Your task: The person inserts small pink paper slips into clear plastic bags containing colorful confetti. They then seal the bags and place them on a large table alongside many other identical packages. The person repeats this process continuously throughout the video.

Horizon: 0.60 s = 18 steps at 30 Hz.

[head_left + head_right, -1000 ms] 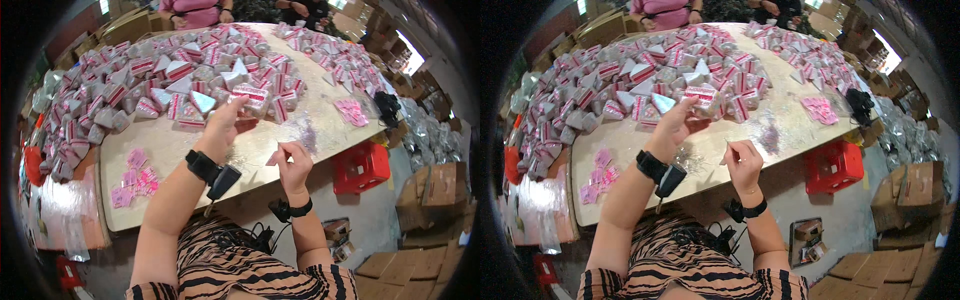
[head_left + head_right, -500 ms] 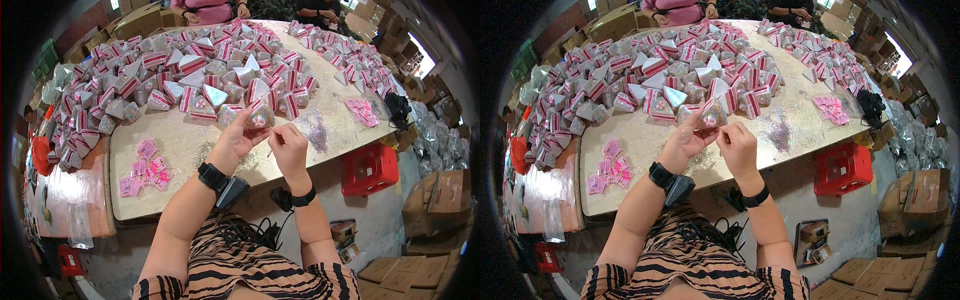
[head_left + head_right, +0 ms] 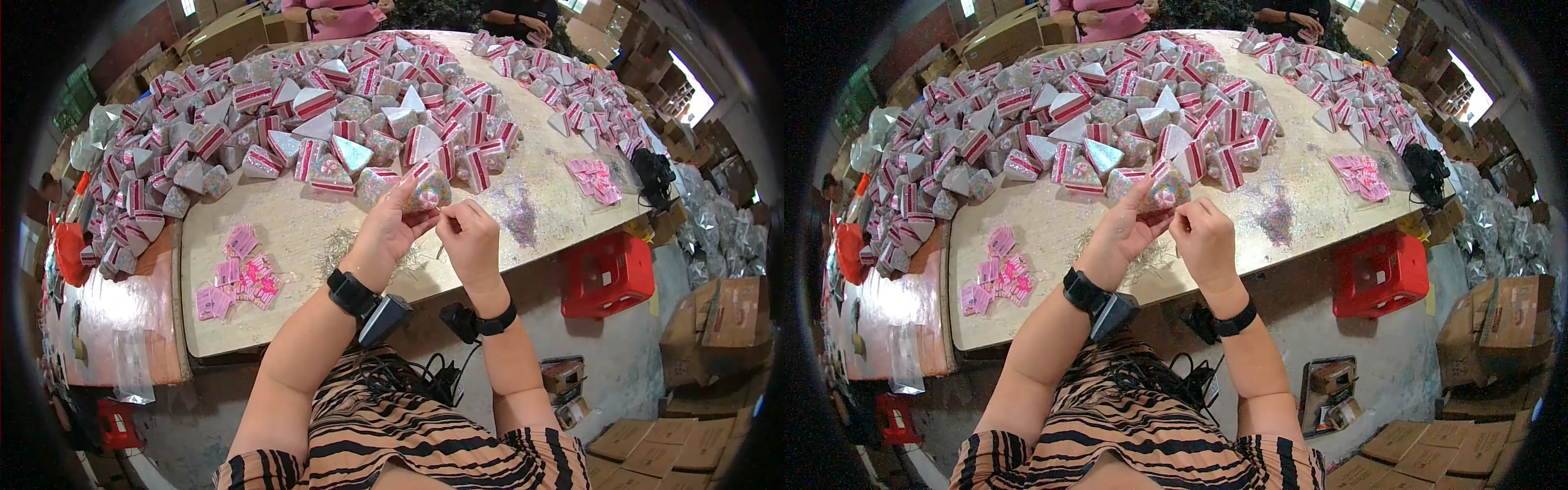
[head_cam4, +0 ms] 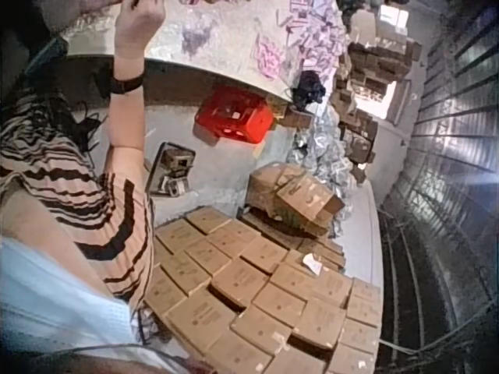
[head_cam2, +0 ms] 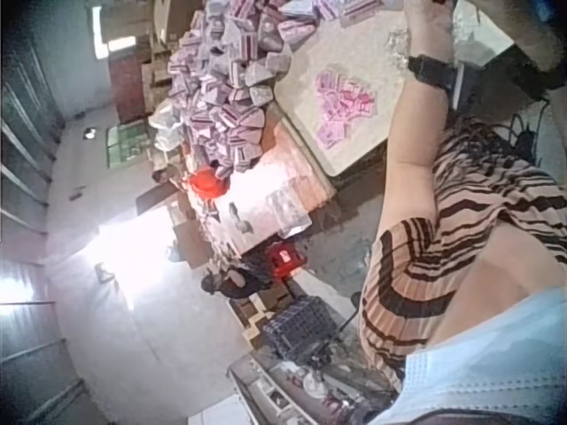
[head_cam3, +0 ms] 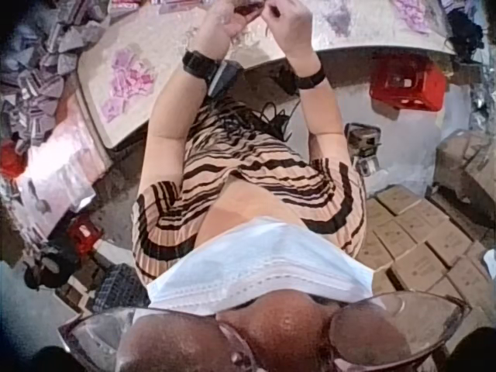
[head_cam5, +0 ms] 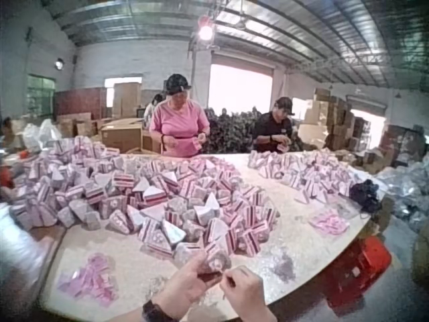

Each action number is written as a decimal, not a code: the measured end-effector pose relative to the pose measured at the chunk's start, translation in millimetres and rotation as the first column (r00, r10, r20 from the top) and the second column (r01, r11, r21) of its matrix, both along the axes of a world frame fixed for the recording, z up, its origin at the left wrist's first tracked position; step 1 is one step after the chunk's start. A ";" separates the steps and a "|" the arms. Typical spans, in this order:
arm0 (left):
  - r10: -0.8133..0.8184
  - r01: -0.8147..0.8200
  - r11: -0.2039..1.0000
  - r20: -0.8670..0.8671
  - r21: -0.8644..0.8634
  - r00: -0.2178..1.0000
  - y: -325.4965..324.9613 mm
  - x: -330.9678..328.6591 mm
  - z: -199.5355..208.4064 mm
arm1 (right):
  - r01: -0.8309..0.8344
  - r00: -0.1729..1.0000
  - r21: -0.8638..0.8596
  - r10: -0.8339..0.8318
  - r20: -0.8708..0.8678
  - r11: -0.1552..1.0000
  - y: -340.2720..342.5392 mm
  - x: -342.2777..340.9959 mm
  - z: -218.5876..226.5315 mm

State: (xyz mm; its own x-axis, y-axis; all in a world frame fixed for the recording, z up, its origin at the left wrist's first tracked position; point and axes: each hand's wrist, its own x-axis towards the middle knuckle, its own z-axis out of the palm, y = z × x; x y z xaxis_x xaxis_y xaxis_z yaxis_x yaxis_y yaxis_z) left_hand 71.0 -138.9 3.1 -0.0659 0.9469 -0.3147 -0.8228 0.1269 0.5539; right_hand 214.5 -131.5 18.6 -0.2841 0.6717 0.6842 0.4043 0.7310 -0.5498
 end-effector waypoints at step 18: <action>0.276 -0.230 0.953 -0.249 0.198 0.928 -28.0 14.0 27.3 | -0.072 0.986 -0.369 0.010 -0.169 0.927 -1.7 6.2 9.7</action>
